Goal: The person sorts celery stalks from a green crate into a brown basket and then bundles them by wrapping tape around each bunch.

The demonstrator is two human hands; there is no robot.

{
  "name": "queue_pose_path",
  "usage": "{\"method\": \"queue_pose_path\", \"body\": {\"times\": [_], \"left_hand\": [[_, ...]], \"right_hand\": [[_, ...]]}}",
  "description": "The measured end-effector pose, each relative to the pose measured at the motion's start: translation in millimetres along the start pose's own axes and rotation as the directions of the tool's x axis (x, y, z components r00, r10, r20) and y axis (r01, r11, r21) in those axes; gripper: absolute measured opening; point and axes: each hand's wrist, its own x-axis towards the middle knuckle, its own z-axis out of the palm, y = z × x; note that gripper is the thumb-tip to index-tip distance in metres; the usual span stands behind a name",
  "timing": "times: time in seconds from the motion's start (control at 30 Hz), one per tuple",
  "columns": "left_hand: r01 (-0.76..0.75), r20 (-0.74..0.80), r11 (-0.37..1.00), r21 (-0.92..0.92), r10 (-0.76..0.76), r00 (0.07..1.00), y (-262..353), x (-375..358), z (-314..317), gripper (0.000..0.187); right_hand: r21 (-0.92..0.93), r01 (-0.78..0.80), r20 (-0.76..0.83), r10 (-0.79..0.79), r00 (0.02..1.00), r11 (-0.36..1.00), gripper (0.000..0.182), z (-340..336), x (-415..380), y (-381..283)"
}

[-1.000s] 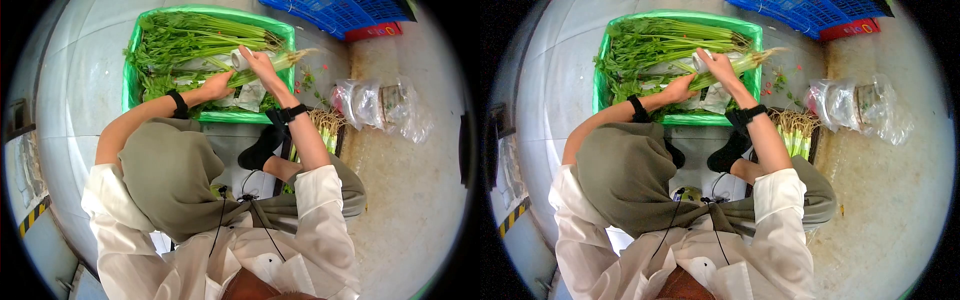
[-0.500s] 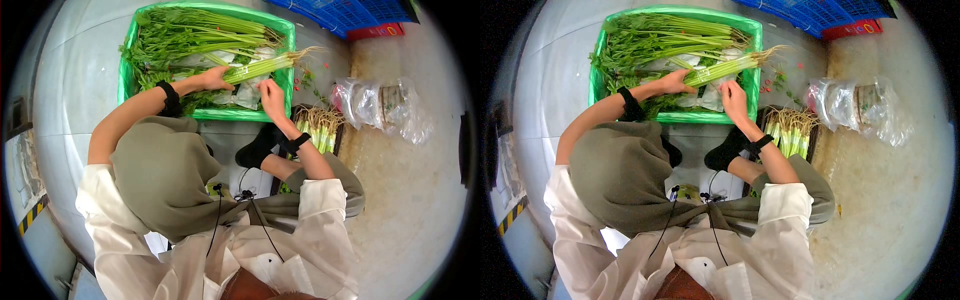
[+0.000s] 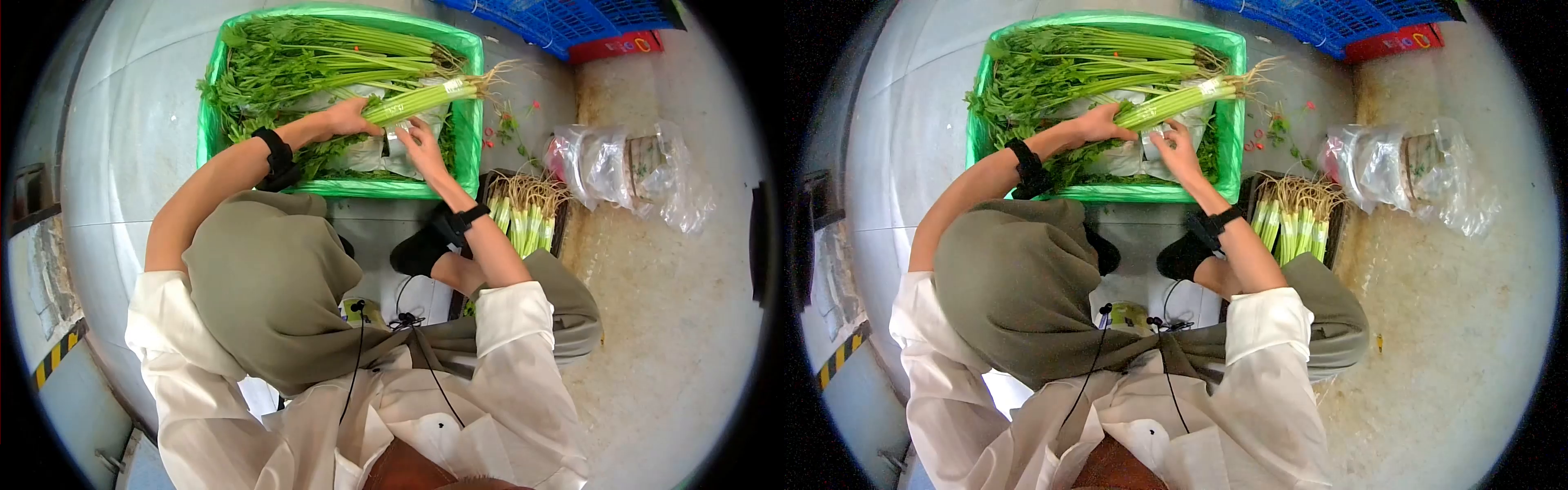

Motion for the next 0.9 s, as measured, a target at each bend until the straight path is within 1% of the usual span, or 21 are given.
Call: {"method": "queue_pose_path", "body": {"times": [0.07, 0.13, 0.2, 0.23, 0.3, 0.33, 0.4, 0.43, 0.5, 0.53, 0.57, 0.6, 0.63, 0.67, 0.7, 0.73, 0.77, 0.8, 0.83, 0.87, 0.9], "left_hand": [[0.019, 0.008, 0.998, 0.061, -0.02, 1.0, 0, 4, -5, 0.076], [0.003, 0.01, 0.999, 0.041, -0.003, 1.0, 0, 6, -1, 0.076], [0.054, -0.028, 0.995, 0.085, -0.051, 0.998, 2, 5, 0, 0.078], [0.053, -0.031, 0.995, 0.083, -0.051, 0.998, 0, 6, 1, 0.078], [0.028, 0.008, 1.0, -0.014, -0.028, 1.0, -5, 8, 7, 0.078], [0.027, 0.006, 0.999, -0.017, -0.027, 1.0, -9, 10, 11, 0.078], [-0.047, -0.09, 0.996, 0.082, 0.054, 0.994, -8, 10, 19, 0.078], [-0.077, -0.11, 0.996, 0.052, 0.083, 0.991, -7, 5, 21, 0.064], [-0.099, -0.123, 0.993, 0.06, 0.106, 0.987, -6, 4, 22, 0.064], [-0.115, -0.128, 0.991, 0.07, 0.123, 0.984, -8, 5, 24, 0.064], [-0.116, -0.13, 0.991, 0.067, 0.123, 0.984, -10, 6, 26, 0.064], [-0.112, -0.167, 0.989, 0.1, 0.127, 0.978, -12, 8, 27, 0.063], [-0.106, -0.207, 0.986, 0.132, 0.132, 0.97, -14, 10, 27, 0.063], [-0.105, -0.211, 0.987, 0.124, 0.129, 0.969, -17, 13, 27, 0.063], [-0.083, -0.18, 0.986, 0.148, 0.109, 0.978, -15, 12, 27, 0.066], [-0.062, -0.148, 0.983, 0.172, 0.088, 0.985, -14, 12, 27, 0.07], [-0.061, -0.15, 0.984, 0.165, 0.086, 0.985, -12, 10, 28, 0.07], [-0.055, -0.162, 0.977, 0.205, 0.089, 0.983, -11, 9, 29, 0.068], [-0.048, -0.173, 0.968, 0.245, 0.092, 0.981, -9, 8, 30, 0.065], [-0.048, -0.177, 0.97, 0.239, 0.092, 0.98, -9, 6, 30, 0.065], [-0.086, -0.177, 0.971, 0.224, 0.128, 0.976, -10, 6, 30, 0.064]], "right_hand": [[-0.019, 0.078, 0.03, -0.077, 0.997, 0.997, 0.038, -17, -24, -34], [-0.069, 0.097, 0.055, -0.094, 0.994, 0.993, 0.039, -24, -36, -44], [0.154, -0.041, 0.086, 0.027, 0.996, 0.987, 0.04, -27, -43, -53], [0.151, -0.039, 0.088, 0.026, 0.996, 0.988, 0.04, -28, -43, -59], [0.382, -0.095, 0.072, 0.073, 0.995, 0.919, 0.037, -28, -43, -70], [0.379, -0.094, 0.074, 0.071, 0.995, 0.921, 0.037, -26, -41, -70], [0.186, 0.019, -0.056, -0.009, 0.998, 0.982, 0.04, -23, -37, -66], [0.182, 0.023, -0.054, -0.013, 0.998, 0.983, 0.04, -21, -36, -62], [0.36, -0.2, -0.04, 0.229, 0.973, 0.911, 0.043, -18, -37, -59], [0.357, -0.201, -0.038, 0.229, 0.973, 0.912, 0.043, -16, -39, -59], [0.316, -0.214, -0.102, 0.258, 0.961, 0.924, 0.045, -14, -41, -60], [0.274, -0.231, -0.167, 0.283, 0.944, 0.934, 0.05, -13, -44, -62], [0.268, -0.233, -0.162, 0.282, 0.946, 0.935, 0.05, -15, -45, -66], [0.162, -0.24, -0.1, 0.258, 0.961, 0.957, 0.052, -19, -47, -69], [0.055, -0.237, -0.035, 0.239, 0.97, 0.97, 0.054, -23, -47, -75], [0.049, -0.239, -0.03, 0.241, 0.97, 0.97, 0.054, -28, -46, -82], [-0.006, -0.297, 0.065, 0.297, 0.953, 0.955, 0.054, -33, -44, -90], [-0.067, -0.346, 0.156, 0.353, 0.923, 0.936, 0.054, -37, -42, -94], [-0.074, -0.345, 0.159, 0.353, 0.922, 0.936, 0.054, -39, -41, -95], [-0.029, -0.204, 0.146, 0.206, 0.968, 0.979, 0.051, -42, -41, -95], [0.016, -0.058, 0.127, 0.055, 0.99, 0.998, 0.049, -44, -41, -98]]}}
